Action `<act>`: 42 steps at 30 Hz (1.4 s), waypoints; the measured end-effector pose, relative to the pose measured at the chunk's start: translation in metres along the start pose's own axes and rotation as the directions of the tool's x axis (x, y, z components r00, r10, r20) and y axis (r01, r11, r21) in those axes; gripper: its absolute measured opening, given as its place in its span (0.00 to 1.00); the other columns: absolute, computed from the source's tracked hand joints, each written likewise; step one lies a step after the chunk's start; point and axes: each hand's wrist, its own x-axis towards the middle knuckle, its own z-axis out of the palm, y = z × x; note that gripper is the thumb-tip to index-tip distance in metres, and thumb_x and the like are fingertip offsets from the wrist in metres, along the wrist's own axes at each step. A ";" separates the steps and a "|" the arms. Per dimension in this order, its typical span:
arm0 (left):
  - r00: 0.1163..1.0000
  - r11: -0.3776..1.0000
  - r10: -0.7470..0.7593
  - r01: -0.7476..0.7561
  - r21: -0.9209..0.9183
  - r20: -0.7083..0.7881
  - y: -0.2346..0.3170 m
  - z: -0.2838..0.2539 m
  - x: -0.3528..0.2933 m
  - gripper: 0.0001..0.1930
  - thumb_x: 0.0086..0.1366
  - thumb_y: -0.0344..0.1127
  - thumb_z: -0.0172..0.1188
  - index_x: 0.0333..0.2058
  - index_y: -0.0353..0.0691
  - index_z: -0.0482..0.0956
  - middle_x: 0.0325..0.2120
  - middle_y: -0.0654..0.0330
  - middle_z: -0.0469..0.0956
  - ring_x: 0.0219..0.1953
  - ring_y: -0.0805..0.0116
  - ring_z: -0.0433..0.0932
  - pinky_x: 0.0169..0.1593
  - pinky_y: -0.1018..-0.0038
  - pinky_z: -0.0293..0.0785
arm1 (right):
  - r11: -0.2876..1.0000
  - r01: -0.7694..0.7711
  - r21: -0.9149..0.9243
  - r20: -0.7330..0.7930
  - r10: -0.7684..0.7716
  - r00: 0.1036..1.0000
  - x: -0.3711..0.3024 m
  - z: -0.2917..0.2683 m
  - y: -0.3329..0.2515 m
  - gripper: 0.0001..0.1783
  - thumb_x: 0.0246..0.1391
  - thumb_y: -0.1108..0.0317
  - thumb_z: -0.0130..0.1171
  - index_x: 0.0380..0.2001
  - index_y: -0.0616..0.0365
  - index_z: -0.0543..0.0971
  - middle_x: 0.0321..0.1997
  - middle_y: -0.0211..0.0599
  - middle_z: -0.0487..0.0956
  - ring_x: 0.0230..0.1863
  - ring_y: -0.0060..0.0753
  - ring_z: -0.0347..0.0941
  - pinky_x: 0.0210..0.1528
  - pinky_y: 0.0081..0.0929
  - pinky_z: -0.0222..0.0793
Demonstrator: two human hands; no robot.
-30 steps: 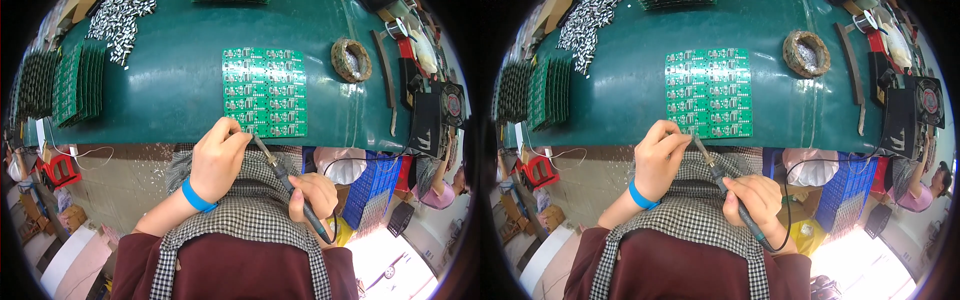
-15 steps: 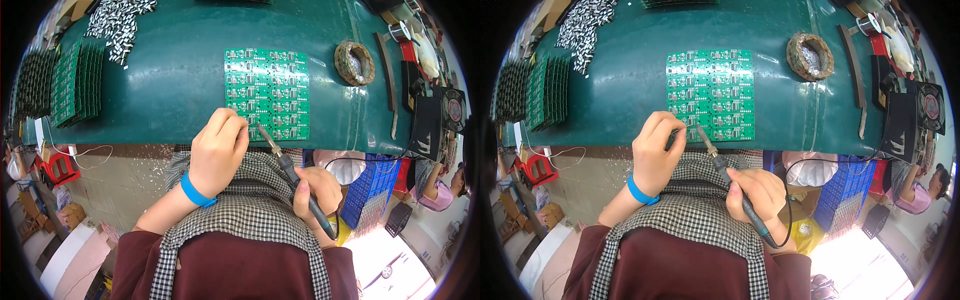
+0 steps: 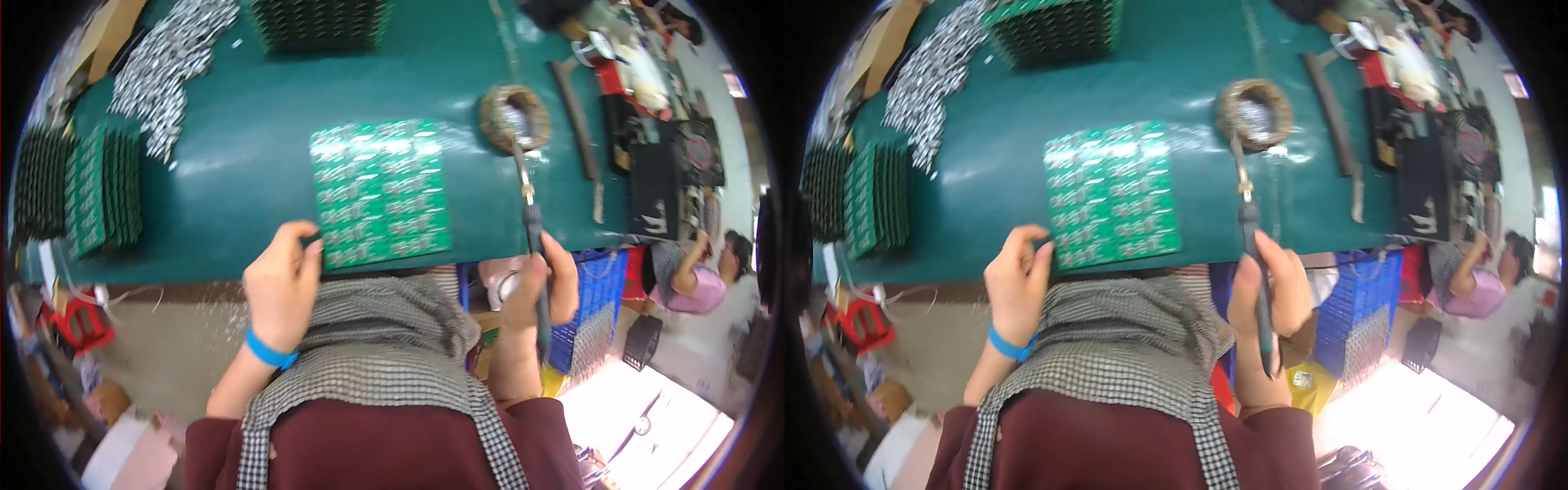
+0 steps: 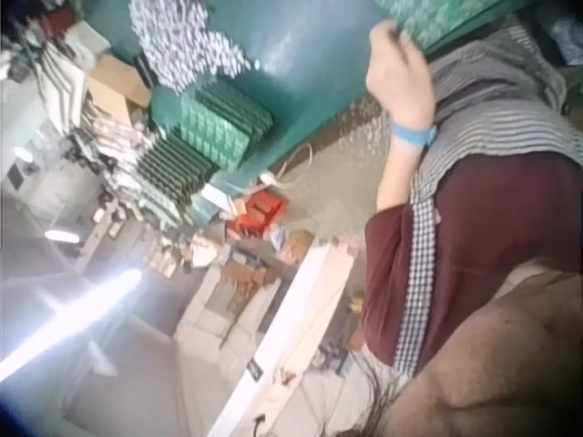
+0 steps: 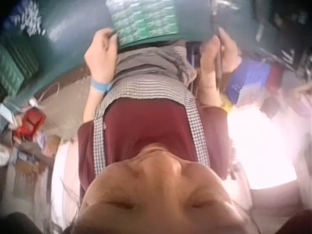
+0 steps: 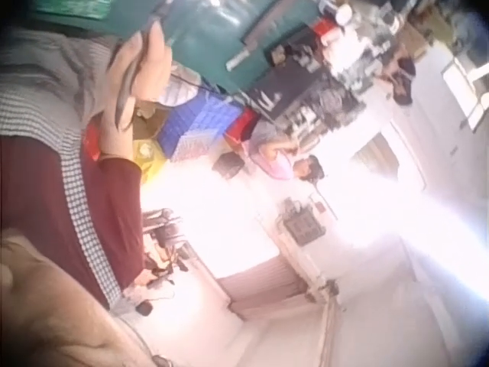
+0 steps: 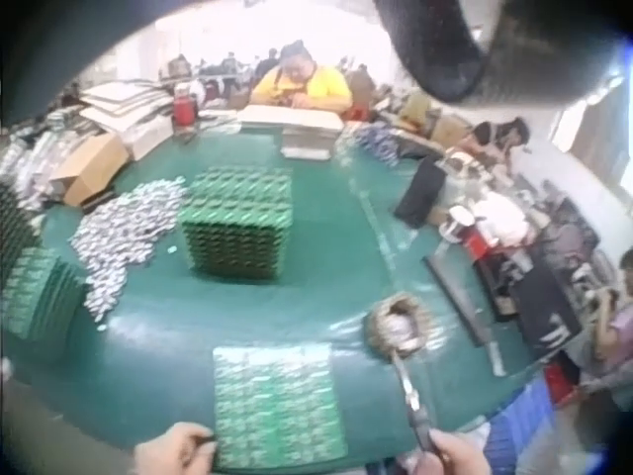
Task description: The person solders electronic components onto a printed circuit board using a soldering iron and solder wire.
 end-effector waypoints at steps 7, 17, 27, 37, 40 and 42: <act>0.998 0.997 -0.025 0.020 0.078 0.057 -0.007 0.003 -0.001 0.09 0.60 0.33 0.62 0.37 0.38 0.75 0.14 0.58 0.68 0.16 0.61 0.69 0.23 0.66 0.64 | 0.976 -0.035 -0.216 0.096 0.057 0.994 0.001 0.042 0.040 0.27 0.44 0.79 0.64 0.51 0.58 0.75 0.35 0.39 0.80 0.35 0.38 0.76 0.39 0.31 0.72; 0.982 0.688 -0.189 0.144 -0.712 0.015 -0.025 -0.018 -0.009 0.13 0.67 0.27 0.53 0.48 0.32 0.67 0.34 0.59 0.76 0.31 0.81 0.73 0.32 0.81 0.70 | 0.963 -0.129 0.236 0.226 0.074 0.971 -0.036 0.085 -0.033 0.10 0.52 0.82 0.55 0.38 0.62 0.77 0.44 0.48 0.80 0.49 0.45 0.77 0.52 0.33 0.71; 0.734 0.799 -0.327 -0.122 -0.589 -0.596 -0.104 -0.205 0.003 0.15 0.66 0.32 0.55 0.50 0.34 0.74 0.19 0.77 0.61 0.17 0.88 0.53 0.19 0.85 0.46 | 0.996 0.015 0.090 0.000 -0.015 1.000 0.164 0.147 -0.011 0.11 0.51 0.78 0.61 0.39 0.58 0.73 0.30 0.41 0.80 0.35 0.33 0.79 0.39 0.26 0.71; 0.695 0.877 -0.355 0.015 -0.481 -0.625 -0.225 -0.253 0.021 0.14 0.68 0.32 0.52 0.49 0.33 0.75 0.20 0.74 0.66 0.14 0.89 0.51 0.16 0.85 0.42 | 0.971 -0.182 0.154 0.220 0.146 0.965 0.199 0.190 -0.006 0.18 0.48 0.70 0.66 0.40 0.56 0.70 0.27 0.39 0.79 0.30 0.37 0.77 0.36 0.32 0.70; 0.668 0.943 -0.299 0.096 -0.320 -0.681 -0.224 -0.248 0.026 0.13 0.68 0.33 0.51 0.47 0.31 0.76 0.22 0.70 0.70 0.17 0.84 0.62 0.20 0.82 0.57 | 0.932 -0.263 0.250 0.210 0.213 0.954 0.199 0.201 0.006 0.18 0.47 0.73 0.66 0.41 0.57 0.70 0.28 0.37 0.80 0.30 0.31 0.77 0.37 0.30 0.71; 0.624 0.976 -0.143 0.220 -0.003 -0.768 -0.211 -0.244 0.028 0.13 0.68 0.33 0.51 0.46 0.32 0.77 0.32 0.59 0.74 0.34 0.68 0.70 0.39 0.74 0.64 | 0.833 -0.357 0.423 0.192 0.302 0.934 0.200 0.210 0.016 0.19 0.47 0.75 0.65 0.41 0.57 0.70 0.30 0.38 0.80 0.31 0.30 0.76 0.37 0.29 0.72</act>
